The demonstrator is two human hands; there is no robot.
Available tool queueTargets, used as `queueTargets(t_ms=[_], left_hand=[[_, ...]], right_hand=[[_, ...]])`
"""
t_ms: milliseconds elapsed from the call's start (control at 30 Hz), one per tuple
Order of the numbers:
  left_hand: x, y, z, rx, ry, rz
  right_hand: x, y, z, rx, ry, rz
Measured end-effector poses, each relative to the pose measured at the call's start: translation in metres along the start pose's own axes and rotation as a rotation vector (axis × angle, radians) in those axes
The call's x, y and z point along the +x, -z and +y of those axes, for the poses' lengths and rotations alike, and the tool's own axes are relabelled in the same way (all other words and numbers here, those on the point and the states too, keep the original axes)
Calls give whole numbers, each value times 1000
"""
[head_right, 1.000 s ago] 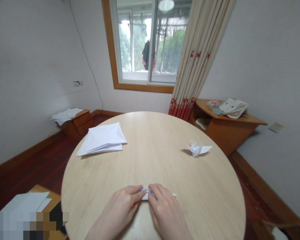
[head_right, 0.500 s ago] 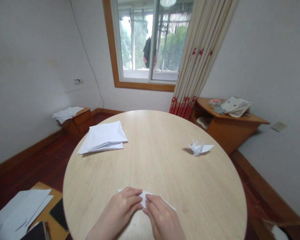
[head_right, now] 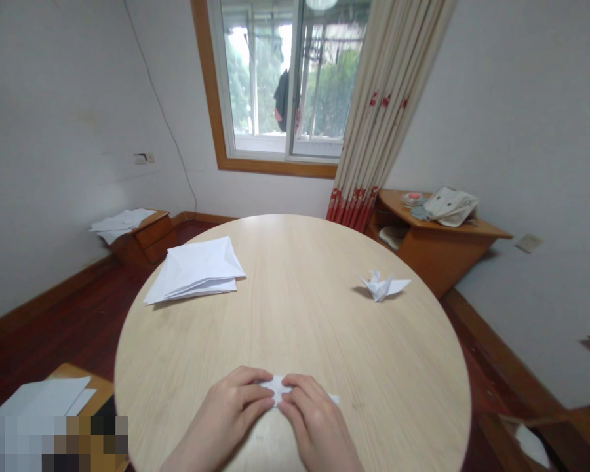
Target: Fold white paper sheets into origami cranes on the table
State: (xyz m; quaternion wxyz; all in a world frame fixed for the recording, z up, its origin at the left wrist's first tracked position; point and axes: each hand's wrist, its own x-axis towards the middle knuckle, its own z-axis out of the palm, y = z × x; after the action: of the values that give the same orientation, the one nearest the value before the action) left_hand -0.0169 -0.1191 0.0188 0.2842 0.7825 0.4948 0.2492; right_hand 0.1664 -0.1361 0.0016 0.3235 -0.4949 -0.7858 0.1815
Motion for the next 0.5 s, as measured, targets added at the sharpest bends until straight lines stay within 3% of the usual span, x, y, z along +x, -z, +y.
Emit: queueTargets(t_ms=[333,500], left_hand=[[-2,0,4,167,-101,-46],[-5,0,7,196,-42,-59]], right_hand=[[0,4,-3,54,-43,-13],[1,4,-2,72,-25,-6]])
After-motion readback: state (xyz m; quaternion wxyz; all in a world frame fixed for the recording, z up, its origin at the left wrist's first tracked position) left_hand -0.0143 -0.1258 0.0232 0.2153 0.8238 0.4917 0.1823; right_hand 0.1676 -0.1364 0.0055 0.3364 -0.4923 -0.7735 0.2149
